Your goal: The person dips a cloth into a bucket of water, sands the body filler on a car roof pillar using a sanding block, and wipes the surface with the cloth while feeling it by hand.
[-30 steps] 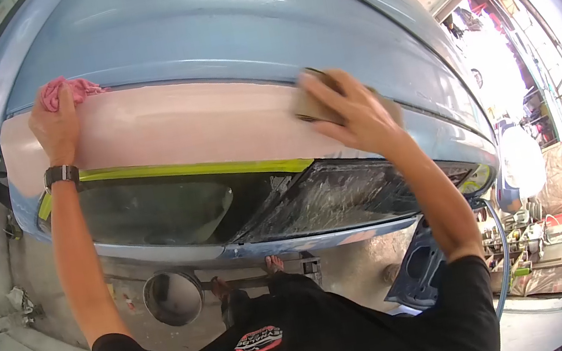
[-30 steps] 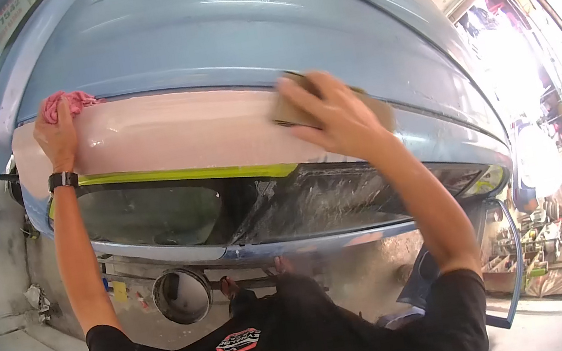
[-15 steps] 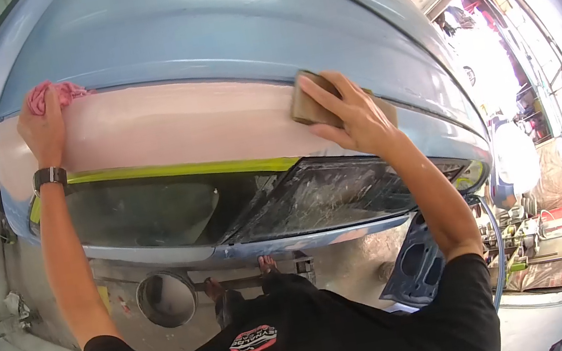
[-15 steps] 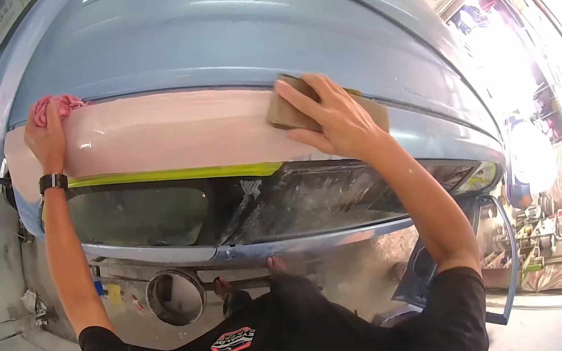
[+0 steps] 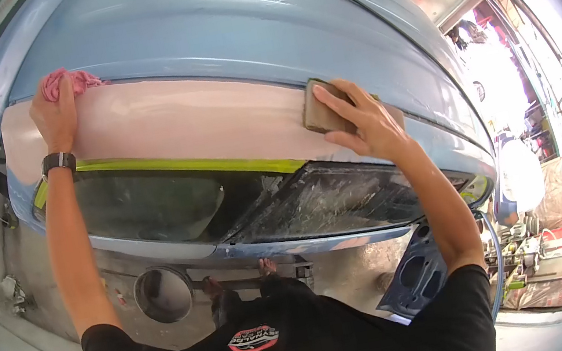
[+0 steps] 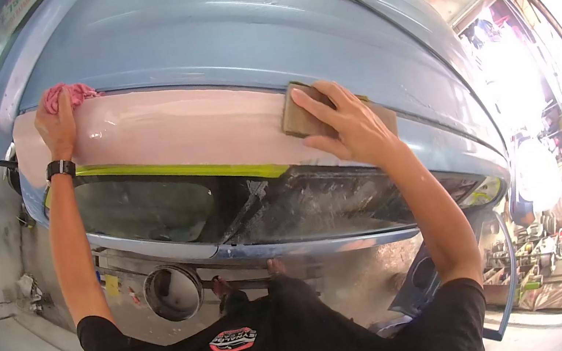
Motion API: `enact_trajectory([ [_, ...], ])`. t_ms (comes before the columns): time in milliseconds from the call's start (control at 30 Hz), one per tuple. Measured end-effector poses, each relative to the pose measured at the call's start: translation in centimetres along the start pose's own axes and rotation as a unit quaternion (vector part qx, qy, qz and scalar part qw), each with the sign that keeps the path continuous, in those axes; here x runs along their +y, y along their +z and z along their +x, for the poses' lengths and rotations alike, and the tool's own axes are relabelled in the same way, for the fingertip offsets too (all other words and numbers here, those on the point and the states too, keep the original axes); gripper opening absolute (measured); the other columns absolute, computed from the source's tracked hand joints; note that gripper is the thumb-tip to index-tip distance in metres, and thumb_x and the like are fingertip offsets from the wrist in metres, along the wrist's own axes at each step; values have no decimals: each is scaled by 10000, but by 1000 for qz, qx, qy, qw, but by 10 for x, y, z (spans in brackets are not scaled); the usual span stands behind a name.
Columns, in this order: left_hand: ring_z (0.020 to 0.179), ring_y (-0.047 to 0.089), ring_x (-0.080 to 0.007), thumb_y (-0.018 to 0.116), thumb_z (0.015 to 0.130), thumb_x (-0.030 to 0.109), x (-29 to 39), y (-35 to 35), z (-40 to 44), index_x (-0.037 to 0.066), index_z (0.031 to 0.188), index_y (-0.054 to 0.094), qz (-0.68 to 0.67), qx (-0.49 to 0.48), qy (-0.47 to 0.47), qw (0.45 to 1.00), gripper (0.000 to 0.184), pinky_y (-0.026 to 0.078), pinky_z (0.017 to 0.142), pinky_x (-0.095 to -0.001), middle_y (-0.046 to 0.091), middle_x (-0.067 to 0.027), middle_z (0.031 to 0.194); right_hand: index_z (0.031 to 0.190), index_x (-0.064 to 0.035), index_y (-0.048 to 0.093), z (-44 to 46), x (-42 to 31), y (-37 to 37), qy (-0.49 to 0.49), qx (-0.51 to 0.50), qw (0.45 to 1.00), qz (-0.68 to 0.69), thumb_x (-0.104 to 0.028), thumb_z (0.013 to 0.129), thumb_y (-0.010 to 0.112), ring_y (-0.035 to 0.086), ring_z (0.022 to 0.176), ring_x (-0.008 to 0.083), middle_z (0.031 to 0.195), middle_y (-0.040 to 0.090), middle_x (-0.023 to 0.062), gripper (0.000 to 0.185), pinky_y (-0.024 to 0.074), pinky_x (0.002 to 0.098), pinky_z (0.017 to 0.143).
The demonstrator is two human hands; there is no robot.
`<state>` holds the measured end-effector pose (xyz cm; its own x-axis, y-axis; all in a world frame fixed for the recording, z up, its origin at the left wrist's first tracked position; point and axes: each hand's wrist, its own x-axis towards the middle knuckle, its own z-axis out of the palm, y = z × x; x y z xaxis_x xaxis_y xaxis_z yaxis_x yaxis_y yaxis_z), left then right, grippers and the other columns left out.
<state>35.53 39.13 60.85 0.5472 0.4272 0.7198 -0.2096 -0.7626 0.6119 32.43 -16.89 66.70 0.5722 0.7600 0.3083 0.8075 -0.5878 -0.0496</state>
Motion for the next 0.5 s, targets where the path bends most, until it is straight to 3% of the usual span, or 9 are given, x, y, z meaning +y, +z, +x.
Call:
enact_trajectory([
  [233, 900, 746, -278, 709, 923, 277, -2, 3, -1, 2, 1103, 761, 14, 15, -24, 999, 333, 564, 845, -383, 776, -172, 969, 1559, -131, 472, 191, -102, 64, -48, -25, 997, 62, -460, 974, 684, 551, 1263, 424, 1377, 543, 251, 704, 455, 500, 1088],
  [333, 919, 749, -279, 719, 917, 273, -1, 3, -1, 6, 1112, 762, -17, 3, -30, 999, 333, 564, 859, -381, 777, -178, 992, 1536, -138, 484, 183, -92, 63, -74, -21, 994, 73, -565, 971, 645, 548, 1266, 394, 1340, 563, 215, 726, 462, 495, 1099],
  [400, 928, 751, -272, 726, 914, 265, -2, 3, 1, 8, 1114, 764, -21, 10, -27, 999, 328, 564, 866, -377, 780, -177, 1004, 1547, -166, 484, 120, -57, 47, -68, 3, 998, 19, -572, 972, 640, 544, 1267, 392, 1345, 555, 217, 722, 460, 493, 1095],
  [500, 922, 753, -263, 735, 910, 260, -2, 5, -3, 12, 1103, 767, -29, 12, -24, 999, 316, 566, 861, -372, 783, -170, 1001, 1568, -161, 486, 10, -7, 5, 12, 7, 1000, 14, -410, 884, 781, 582, 1200, 404, 1359, 552, 228, 785, 503, 502, 1039],
])
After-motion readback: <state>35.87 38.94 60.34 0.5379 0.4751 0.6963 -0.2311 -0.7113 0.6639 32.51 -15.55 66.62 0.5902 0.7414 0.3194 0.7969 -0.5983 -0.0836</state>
